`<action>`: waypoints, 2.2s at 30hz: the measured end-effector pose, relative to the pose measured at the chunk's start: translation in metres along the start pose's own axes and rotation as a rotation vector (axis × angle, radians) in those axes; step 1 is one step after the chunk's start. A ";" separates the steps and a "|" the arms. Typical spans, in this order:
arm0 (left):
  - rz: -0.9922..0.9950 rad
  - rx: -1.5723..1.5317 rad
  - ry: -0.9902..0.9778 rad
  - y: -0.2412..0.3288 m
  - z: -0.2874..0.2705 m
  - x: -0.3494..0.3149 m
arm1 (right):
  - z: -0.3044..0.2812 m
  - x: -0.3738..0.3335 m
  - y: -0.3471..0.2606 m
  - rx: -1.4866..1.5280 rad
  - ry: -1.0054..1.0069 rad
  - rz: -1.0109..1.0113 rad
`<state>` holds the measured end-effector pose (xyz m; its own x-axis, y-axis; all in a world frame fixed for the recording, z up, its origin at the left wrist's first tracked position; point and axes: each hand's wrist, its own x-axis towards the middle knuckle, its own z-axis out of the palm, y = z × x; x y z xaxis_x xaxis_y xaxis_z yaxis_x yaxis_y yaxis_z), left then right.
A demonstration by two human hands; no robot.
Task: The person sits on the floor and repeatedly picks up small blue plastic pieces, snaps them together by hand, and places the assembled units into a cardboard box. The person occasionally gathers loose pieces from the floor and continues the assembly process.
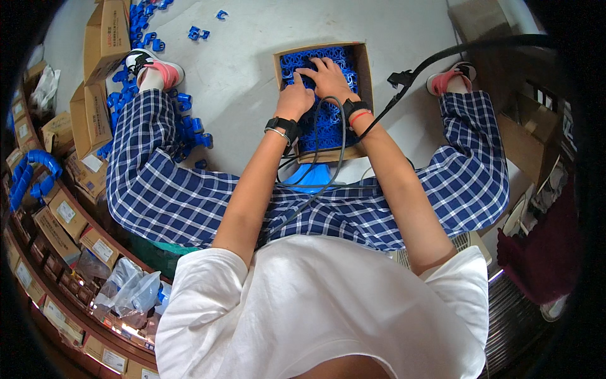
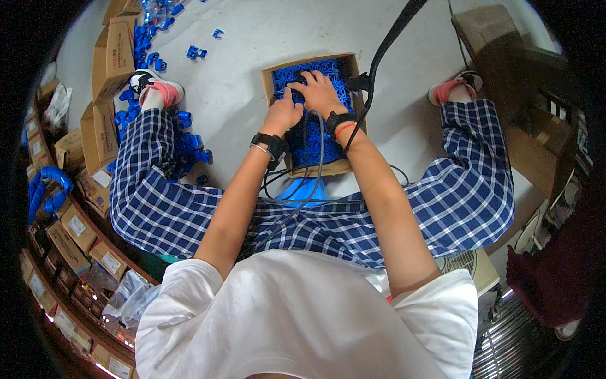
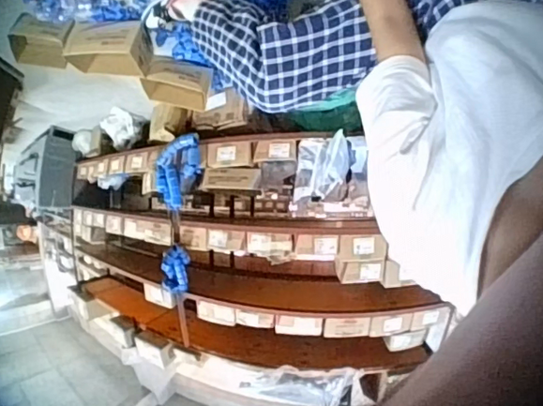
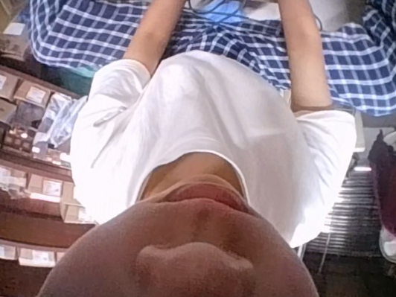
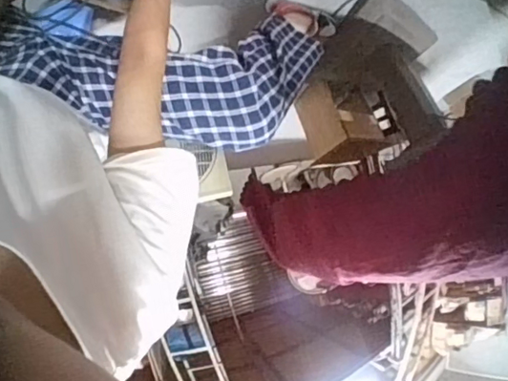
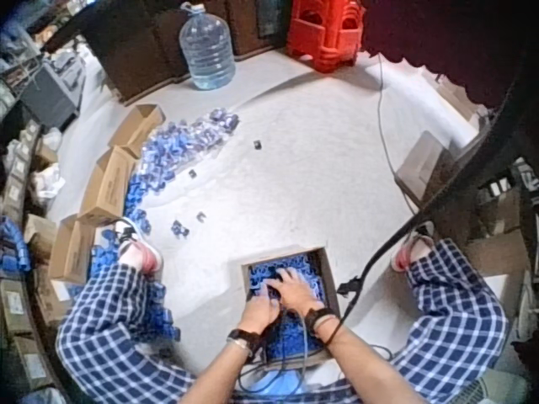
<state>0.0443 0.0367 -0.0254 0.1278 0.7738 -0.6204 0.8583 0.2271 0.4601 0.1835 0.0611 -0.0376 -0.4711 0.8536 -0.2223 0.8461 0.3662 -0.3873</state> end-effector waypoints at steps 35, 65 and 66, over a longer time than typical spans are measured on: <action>-0.209 -1.599 -0.280 0.005 -0.047 0.000 | -0.053 0.010 -0.008 1.115 -0.048 0.133; 0.262 0.049 0.222 0.014 -0.011 0.001 | -0.009 -0.011 0.041 0.115 0.214 0.174; 0.257 0.059 0.207 0.014 -0.010 0.002 | -0.009 -0.011 0.042 0.113 0.208 0.166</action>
<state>0.0515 0.0475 -0.0134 0.2449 0.9066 -0.3436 0.8391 -0.0206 0.5436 0.2261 0.0704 -0.0434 -0.2576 0.9603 -0.1075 0.8686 0.1814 -0.4612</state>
